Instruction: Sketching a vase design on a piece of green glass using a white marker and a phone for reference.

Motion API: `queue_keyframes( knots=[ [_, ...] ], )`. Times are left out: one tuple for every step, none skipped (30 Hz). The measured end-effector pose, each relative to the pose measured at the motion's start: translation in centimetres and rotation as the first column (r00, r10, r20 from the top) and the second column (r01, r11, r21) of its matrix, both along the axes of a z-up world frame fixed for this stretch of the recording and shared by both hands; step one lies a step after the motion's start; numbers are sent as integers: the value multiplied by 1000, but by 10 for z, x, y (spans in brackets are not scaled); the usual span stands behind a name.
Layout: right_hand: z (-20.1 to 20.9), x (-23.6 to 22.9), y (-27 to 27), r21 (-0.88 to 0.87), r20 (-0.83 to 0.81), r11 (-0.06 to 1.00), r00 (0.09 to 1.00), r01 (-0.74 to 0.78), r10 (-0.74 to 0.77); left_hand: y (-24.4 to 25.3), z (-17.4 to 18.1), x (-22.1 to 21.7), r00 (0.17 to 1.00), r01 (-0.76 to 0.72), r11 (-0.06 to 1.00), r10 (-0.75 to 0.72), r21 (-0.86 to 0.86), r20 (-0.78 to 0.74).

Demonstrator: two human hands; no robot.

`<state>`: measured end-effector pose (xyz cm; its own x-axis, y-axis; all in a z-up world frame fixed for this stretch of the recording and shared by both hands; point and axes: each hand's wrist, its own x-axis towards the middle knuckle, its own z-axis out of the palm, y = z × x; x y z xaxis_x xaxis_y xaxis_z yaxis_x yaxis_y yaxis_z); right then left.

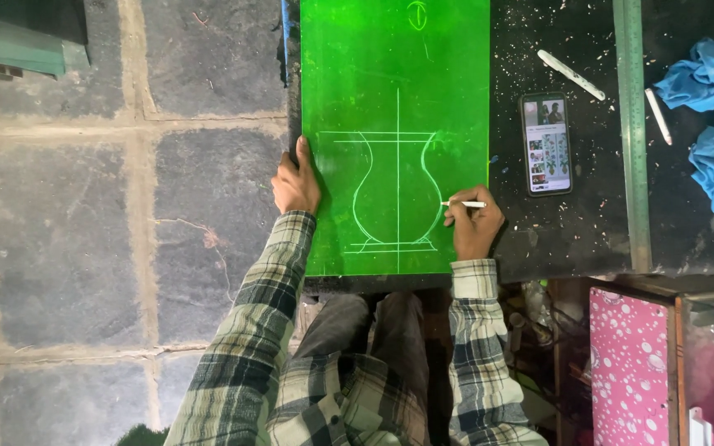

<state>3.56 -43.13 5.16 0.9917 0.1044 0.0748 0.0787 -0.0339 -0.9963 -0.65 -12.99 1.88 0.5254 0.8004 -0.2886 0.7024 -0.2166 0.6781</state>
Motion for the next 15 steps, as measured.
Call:
queue_keyframes(
  knots=[
    [-1,-1,0,-4,3,1000,1000,11,-11,0,0,0,1000,5,1000,-5,-8,-6],
    [0,-3,-1,-4,3,1000,1000,12,-12,0,1,1,1000,5,1000,-5,-8,-6],
    [0,-4,-1,-1,2,1000,1000,15,-15,0,2,1,1000,11,1000,-12,-22,-14],
    [0,-6,-1,3,0,1000,1000,17,-17,1,3,1,1000,17,999,-18,-36,-22],
    [1,-7,-1,3,0,1000,1000,18,-18,1,2,1,1000,18,999,-19,-37,-22],
    [1,-9,-1,7,2,1000,1000,23,-23,2,0,1,1000,19,999,-20,-41,-21],
    [1,-11,-1,12,4,1000,1000,28,-28,2,-2,1,1000,21,999,-22,-46,-19],
    [2,-12,0,11,3,1000,1000,29,-29,2,-3,1,1000,21,999,-22,-47,-20],
    [2,-13,0,-2,-1,999,999,38,-38,2,-4,2,1000,20,999,-21,-40,-22],
    [2,-15,0,-14,-5,999,999,48,-48,3,-5,2,1000,18,999,-18,-32,-24],
    [2,-17,0,-15,-5,999,999,47,-48,2,-5,2,1000,18,999,-18,-33,-25],
    [1,-18,1,-6,-1,998,998,55,-55,3,-5,2,999,19,999,-20,-26,-28],
    [1,-19,1,3,4,998,998,63,-63,3,-4,2,999,21,1000,-21,-19,-31],
    [3,-21,2,2,3,998,998,64,-64,3,-4,2,999,21,1000,-22,-19,-32],
    [5,-24,3,14,0,998,998,68,-68,2,-3,2,999,24,1000,-25,-18,-30]
  ],
)
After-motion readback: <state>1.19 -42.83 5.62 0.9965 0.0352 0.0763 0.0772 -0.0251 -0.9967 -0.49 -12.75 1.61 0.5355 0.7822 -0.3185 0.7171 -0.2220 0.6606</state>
